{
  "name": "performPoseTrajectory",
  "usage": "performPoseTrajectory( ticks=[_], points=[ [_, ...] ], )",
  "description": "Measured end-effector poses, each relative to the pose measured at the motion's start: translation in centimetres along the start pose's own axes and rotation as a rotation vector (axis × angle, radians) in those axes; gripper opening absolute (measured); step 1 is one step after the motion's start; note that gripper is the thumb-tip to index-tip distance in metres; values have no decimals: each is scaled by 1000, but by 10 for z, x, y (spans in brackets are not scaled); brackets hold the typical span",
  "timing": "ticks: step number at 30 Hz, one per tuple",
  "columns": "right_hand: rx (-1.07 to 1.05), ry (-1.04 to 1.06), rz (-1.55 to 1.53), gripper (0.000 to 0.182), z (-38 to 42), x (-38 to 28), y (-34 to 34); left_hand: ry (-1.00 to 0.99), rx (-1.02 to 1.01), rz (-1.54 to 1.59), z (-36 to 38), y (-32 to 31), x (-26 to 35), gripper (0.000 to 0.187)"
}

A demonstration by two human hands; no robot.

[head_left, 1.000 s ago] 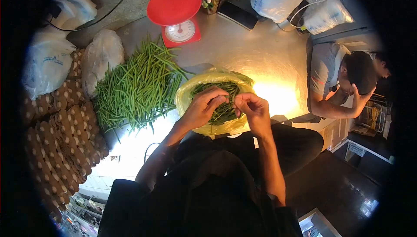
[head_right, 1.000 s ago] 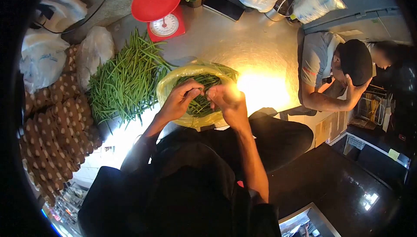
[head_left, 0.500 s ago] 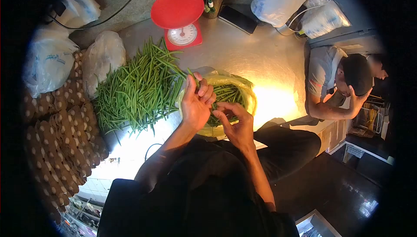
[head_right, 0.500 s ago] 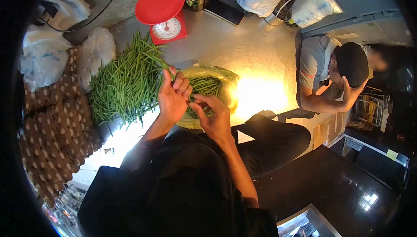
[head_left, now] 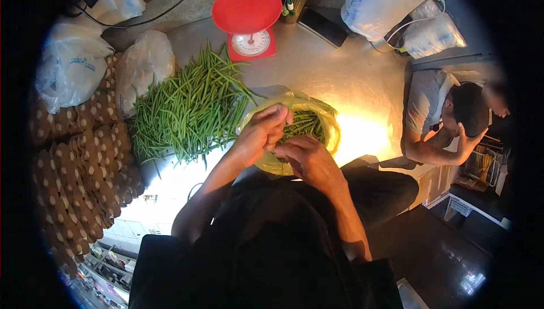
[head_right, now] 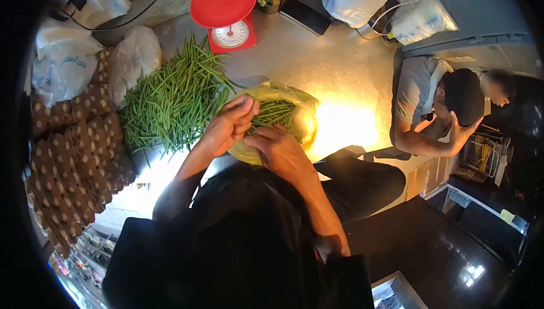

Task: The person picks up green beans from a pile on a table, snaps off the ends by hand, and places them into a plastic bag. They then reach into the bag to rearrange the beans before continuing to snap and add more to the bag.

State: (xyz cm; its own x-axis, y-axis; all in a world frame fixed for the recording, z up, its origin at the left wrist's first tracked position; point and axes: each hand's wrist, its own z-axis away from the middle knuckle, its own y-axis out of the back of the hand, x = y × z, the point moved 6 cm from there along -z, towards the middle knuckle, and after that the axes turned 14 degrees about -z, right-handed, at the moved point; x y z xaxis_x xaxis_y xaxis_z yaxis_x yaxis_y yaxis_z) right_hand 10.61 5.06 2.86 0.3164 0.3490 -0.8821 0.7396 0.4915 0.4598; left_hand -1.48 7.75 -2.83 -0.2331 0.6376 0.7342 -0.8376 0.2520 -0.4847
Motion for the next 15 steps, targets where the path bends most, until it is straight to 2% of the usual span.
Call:
performPoseTrajectory(
  ticks=[1, 2, 4, 5, 6, 8, 9, 10, 11, 13, 15],
  points=[
    [-3, 13, 10, 27, -3, -1, 6, 52, 22, -102, 3, 2, 1, 29],
    [-95, -29, 90, 27, -6, 5, 6, 29, 21, -116, -4, 2, 4, 29],
    [-272, -153, 219, 27, 6, 22, -9, -478, 311, -952, -1, 5, 26, 28],
    [-341, -306, 275, 24, 20, 62, -24, -465, 336, -940, -2, 11, 24, 21],
    [-336, -312, 273, 24, 22, 81, -30, -462, 328, -941, -7, 21, 26, 21],
    [-229, -582, 350, 19, 35, 121, -30, -426, 587, -1048, -2, 57, 32, 17],
    [-34, -417, 327, 12, 39, 125, -31, -458, 708, -1125, 6, 70, 38, 18],
    [-35, -413, 325, 12, 37, 119, -32, -495, 834, -1206, 16, 82, 47, 19],
    [11, -426, 227, 11, 36, 113, -32, -495, 836, -1209, 23, 92, 49, 19],
    [59, -450, 124, 11, 37, 108, -41, -408, 1029, -1498, 39, 102, 52, 22],
    [126, -433, 220, 16, 37, 111, -46, -461, 1006, -1449, 44, 96, 53, 22]
  ],
)
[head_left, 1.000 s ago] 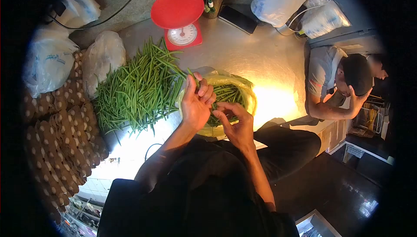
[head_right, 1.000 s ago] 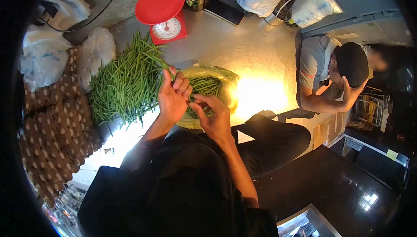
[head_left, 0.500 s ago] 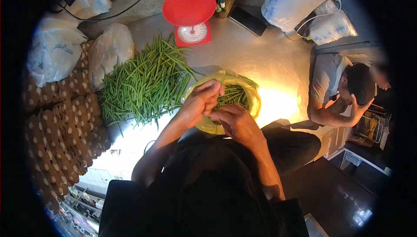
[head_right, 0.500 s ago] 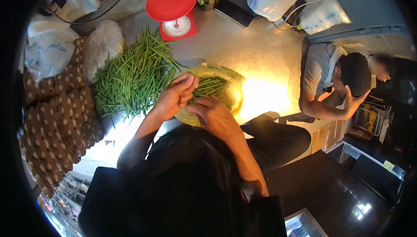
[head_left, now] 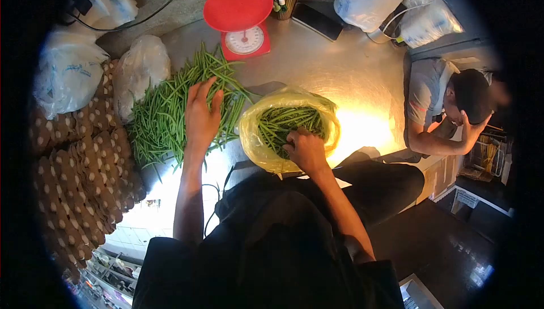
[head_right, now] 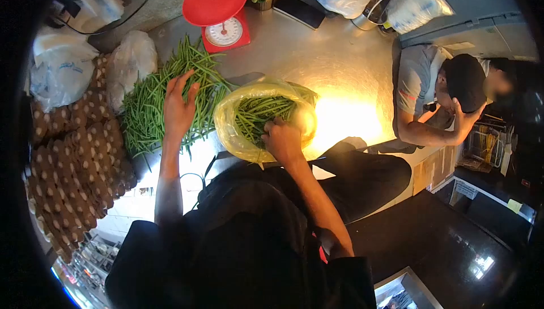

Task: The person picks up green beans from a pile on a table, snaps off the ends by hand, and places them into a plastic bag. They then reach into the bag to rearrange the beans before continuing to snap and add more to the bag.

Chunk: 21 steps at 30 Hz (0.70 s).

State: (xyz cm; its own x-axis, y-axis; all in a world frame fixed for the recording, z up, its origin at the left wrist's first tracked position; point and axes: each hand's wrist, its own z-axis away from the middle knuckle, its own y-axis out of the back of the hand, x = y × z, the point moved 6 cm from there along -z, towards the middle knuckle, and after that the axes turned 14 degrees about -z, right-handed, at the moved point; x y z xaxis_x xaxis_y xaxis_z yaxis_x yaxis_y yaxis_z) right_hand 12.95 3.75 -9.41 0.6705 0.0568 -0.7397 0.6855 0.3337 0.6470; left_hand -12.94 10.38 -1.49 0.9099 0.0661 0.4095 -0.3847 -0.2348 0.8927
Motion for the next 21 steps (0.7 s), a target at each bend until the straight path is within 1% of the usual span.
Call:
performPoseTrajectory(
  ticks=[1, 2, 3, 5, 7, 8, 9, 10, 11, 13, 14, 15, 16, 17, 19, 20, 21],
  points=[
    [5, -1, 2, 16, -1, 3, -3, -14, 20, 62, 0, 5, 4, 23],
    [42, 56, 44, 17, -1, 3, -4, 4, -72, 195, 3, 4, 10, 24],
    [78, 115, 87, 18, -1, 1, -4, 4, -69, 196, 7, 8, 20, 24],
    [82, 159, 67, 16, -1, -10, 9, -134, -216, 435, 19, 5, 57, 20],
    [76, 200, 38, 13, 0, -25, 28, -293, -308, 506, 35, -13, 84, 17],
    [76, 170, -99, 10, 3, -29, 40, -288, -313, 502, 42, -20, 92, 17],
    [81, 138, -235, 8, 5, -34, 53, -345, -352, 465, 50, -29, 103, 16],
    [85, 129, -187, 8, 7, -46, 67, -409, -392, 429, 55, -36, 110, 15],
    [98, 120, -190, 8, 8, -43, 70, -422, -401, 429, 55, -41, 111, 15],
    [124, 108, -257, 11, 12, -35, 77, -541, -441, 307, 58, -52, 119, 17],
    [137, 96, -254, 11, 12, -32, 79, -567, -463, 296, 59, -56, 120, 18],
    [94, -46, -306, 11, 11, -22, 75, -575, -472, 303, 60, -59, 120, 18],
    [46, -184, -359, 10, 13, -13, 70, -554, -534, 339, 61, -65, 119, 18],
    [47, -186, -358, 10, 15, -11, 70, -530, -589, 372, 62, -71, 117, 18],
    [79, -71, -279, 13, 16, -13, 68, -501, -586, 366, 61, -73, 111, 18],
    [77, -72, -283, 13, 16, -9, 63, -461, -579, 358, 59, -72, 107, 18],
    [55, 29, -168, 16, 16, -12, 56, -422, -572, 349, 55, -71, 104, 18]
  ],
)
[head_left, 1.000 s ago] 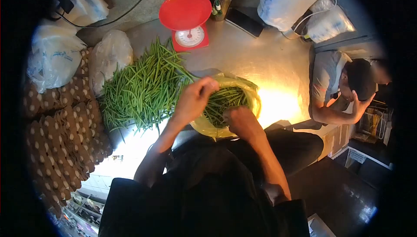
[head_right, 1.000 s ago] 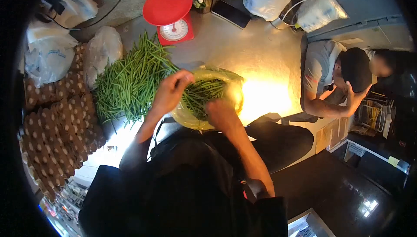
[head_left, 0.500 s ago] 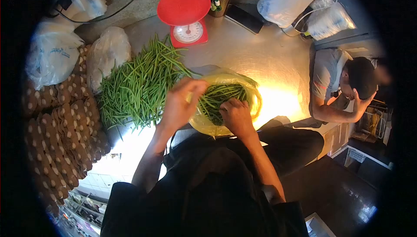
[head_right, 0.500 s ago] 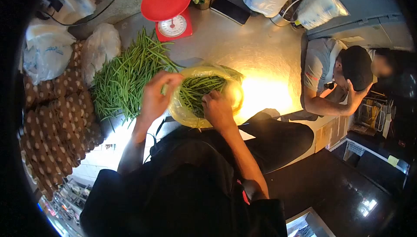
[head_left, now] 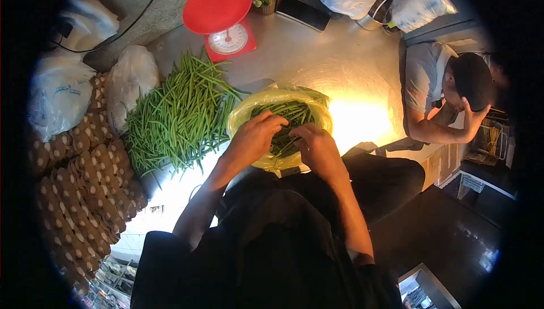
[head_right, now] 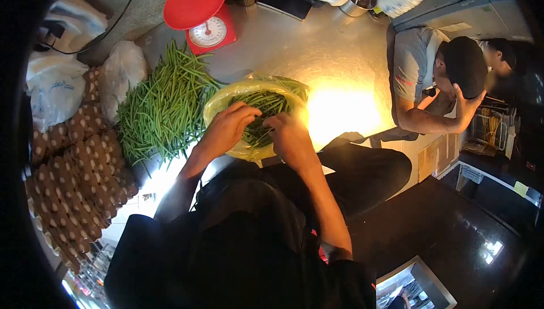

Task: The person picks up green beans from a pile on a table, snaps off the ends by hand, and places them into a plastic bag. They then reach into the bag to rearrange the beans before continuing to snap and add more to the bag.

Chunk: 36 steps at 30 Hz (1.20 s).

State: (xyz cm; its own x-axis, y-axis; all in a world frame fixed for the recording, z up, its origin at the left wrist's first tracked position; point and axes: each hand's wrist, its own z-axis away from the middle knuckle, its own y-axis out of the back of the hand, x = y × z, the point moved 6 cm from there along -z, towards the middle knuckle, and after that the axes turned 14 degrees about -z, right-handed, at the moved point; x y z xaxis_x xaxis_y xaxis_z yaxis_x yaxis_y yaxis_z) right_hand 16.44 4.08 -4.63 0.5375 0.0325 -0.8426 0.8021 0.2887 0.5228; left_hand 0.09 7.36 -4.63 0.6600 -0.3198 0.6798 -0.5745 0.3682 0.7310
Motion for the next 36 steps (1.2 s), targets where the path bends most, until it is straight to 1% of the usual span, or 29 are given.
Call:
performPoseTrajectory(
  ticks=[1, 2, 4, 5, 6, 8, 11, 12, 13, 14, 15, 16, 18, 19, 20, 21, 22, 24, 25, 26, 28, 32, 34, 35, 36],
  points=[
    [-31, 102, 114, 19, 1, -2, -8, 1, -2, -1, -1, 1, -2, 18],
    [-32, 103, 114, 19, 1, 2, -13, 1, 30, -5, -2, 3, -3, 17],
    [-192, 174, 259, 24, 2, 3, -36, 4, 66, -8, -2, 7, -4, 17],
    [-214, 209, 196, 23, 3, 7, -46, 7, 50, -10, -3, 8, -4, 17],
    [-218, 216, 197, 23, 2, 4, -50, 10, 33, -12, -3, 10, -3, 17],
    [-275, 264, 268, 20, 4, -3, -60, 21, 33, 7, -2, 14, 0, 17],
    [-251, 325, 296, 18, 1, 6, -60, 33, 51, 50, -3, 17, 1, 17],
    [-258, 328, 298, 18, -2, -3, -51, 45, 72, 70, -3, 19, 1, 18],
    [-222, 257, 160, 18, -7, -18, -31, 52, 77, 72, -2, 21, 2, 18],
    [-183, 186, 22, 18, -12, -27, -15, 110, 76, 187, -2, 22, 1, 19],
    [-78, 254, -66, 18, -12, -33, -1, 166, 71, 302, -2, 22, -1, 21],
    [-80, 253, -66, 18, -11, -37, 3, 167, 71, 304, -3, 20, -1, 21],
    [102, -48, -475, 13, -8, -26, 20, 106, 126, 462, -5, 15, 1, 25],
    [129, 9, -656, 8, -7, -24, 19, 105, 125, 466, -6, 10, 3, 25],
    [129, 8, -652, 8, -8, -26, 17, 105, 67, 600, -6, 0, 7, 25],
    [189, -6, -707, 9, -8, -28, 17, 107, 10, 732, -6, -4, 12, 25],
    [247, -20, -764, 9, -9, -29, 18, 109, 15, 732, -4, -2, 14, 25],
    [205, -57, -737, 10, -10, -29, 19, 274, -160, 558, 1, -6, 10, 22],
    [169, -95, -709, 10, -10, -28, 19, 135, -40, 361, 0, 3, 12, 20],
    [169, -94, -712, 10, -9, -29, 23, 136, -40, 358, 1, 2, 9, 20],
    [109, -211, -554, 11, -6, -28, 24, -30, 23, 211, 4, 9, 14, 20],
    [198, -261, -569, 12, 4, -14, 15, -27, -7, 183, 10, 9, 21, 19],
    [258, -320, -675, 12, 8, -5, 12, 0, -4, 225, 9, 5, 21, 19],
    [258, -318, -674, 12, 9, -3, 12, 0, -2, 225, 8, 7, 21, 19],
    [213, -297, -870, 10, 9, -2, 9, 15, -55, 321, 6, 10, 24, 16]
  ],
)
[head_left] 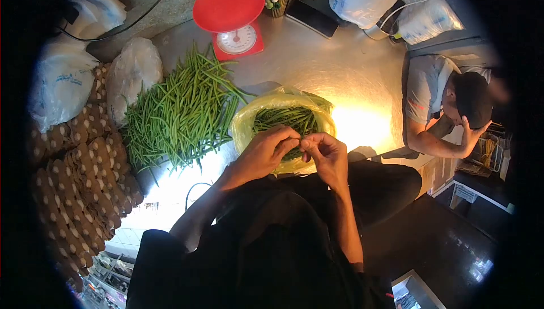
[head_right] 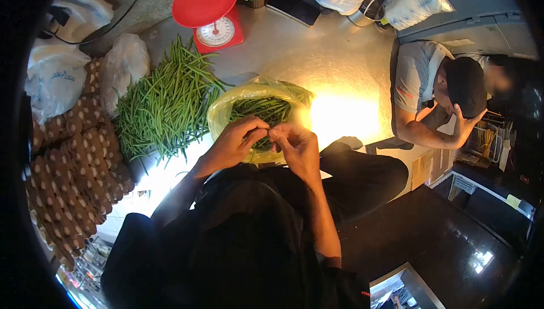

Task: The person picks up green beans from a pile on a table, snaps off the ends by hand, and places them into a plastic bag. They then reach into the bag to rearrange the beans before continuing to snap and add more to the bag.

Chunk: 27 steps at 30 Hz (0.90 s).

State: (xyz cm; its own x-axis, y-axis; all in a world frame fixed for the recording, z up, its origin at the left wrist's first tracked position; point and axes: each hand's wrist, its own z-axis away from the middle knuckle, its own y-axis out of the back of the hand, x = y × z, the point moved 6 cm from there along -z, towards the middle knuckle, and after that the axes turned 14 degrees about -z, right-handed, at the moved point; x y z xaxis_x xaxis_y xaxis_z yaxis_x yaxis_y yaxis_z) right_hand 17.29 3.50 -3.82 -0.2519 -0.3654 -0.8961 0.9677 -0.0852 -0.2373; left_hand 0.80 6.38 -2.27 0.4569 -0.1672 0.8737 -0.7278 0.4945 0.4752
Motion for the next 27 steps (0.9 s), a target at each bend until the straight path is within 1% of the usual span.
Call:
performPoseTrajectory(
  ticks=[1, 2, 4, 5, 7, 8, 10, 11, 13, 14, 16, 17, 18, 20, 21, 22, 24, 25, 26, 27],
  points=[
    [-69, -25, -186, 9, 1, 2, -2, 21, -52, 96, -1, -1, 2, 14],
    [-68, -23, -185, 9, 2, 6, 0, 18, -52, 96, -1, -3, 0, 14],
    [-191, -107, -622, 8, 5, 17, -4, -101, -60, 264, 0, -6, 2, 17],
    [-194, -107, -622, 8, 5, 21, -4, -101, -58, 262, 1, -7, 2, 17],
    [-243, -167, -821, 11, 5, 30, -8, -46, -102, 386, 2, -10, -1, 19],
    [-244, -165, -821, 11, 5, 34, -8, -48, -102, 385, 2, -11, -1, 19],
    [-307, -197, -962, 11, 3, 38, -15, -11, -135, 529, 3, -14, -4, 23],
    [-309, -197, -961, 11, 1, 41, -17, -11, -134, 529, 4, -18, -12, 23],
    [-344, -64, -1203, 9, -6, 34, -18, 44, -124, 1162, 3, -22, -24, 25],
    [-344, -63, -1204, 9, -9, 33, -17, 43, -126, 1161, 4, -23, -29, 25],
    [-96, 84, -340, 13, -13, 28, -7, 80, 104, 1300, 1, -3, -25, 21],
    [-104, 99, -134, 22, -9, 25, -9, 110, 158, 1261, -1, 2, -25, 23],
    [-102, 101, -136, 22, -8, 18, -16, 110, 155, 1259, -4, 2, -22, 23],
    [-180, 115, 153, 25, -4, 3, -36, 96, 272, 1258, -10, 5, -18, 23],
    [-185, 81, 283, 23, 3, -8, -43, 96, 272, 1258, -13, 4, -14, 23],
    [-184, 80, 283, 23, 5, -4, -43, 104, 293, 1291, -15, 2, -12, 23],
    [-67, 56, 339, 20, 5, 5, -38, 109, 313, 1329, -20, -1, -10, 23],
    [-18, 163, 338, 17, 6, -2, -39, 97, 343, 1353, -20, -2, -11, 23],
    [-20, 162, 339, 17, 7, 0, -39, 85, 374, 1376, -20, -2, -13, 22],
    [34, 203, 299, 17, 8, 0, -35, 84, 375, 1376, -20, -2, -13, 22]
  ],
)
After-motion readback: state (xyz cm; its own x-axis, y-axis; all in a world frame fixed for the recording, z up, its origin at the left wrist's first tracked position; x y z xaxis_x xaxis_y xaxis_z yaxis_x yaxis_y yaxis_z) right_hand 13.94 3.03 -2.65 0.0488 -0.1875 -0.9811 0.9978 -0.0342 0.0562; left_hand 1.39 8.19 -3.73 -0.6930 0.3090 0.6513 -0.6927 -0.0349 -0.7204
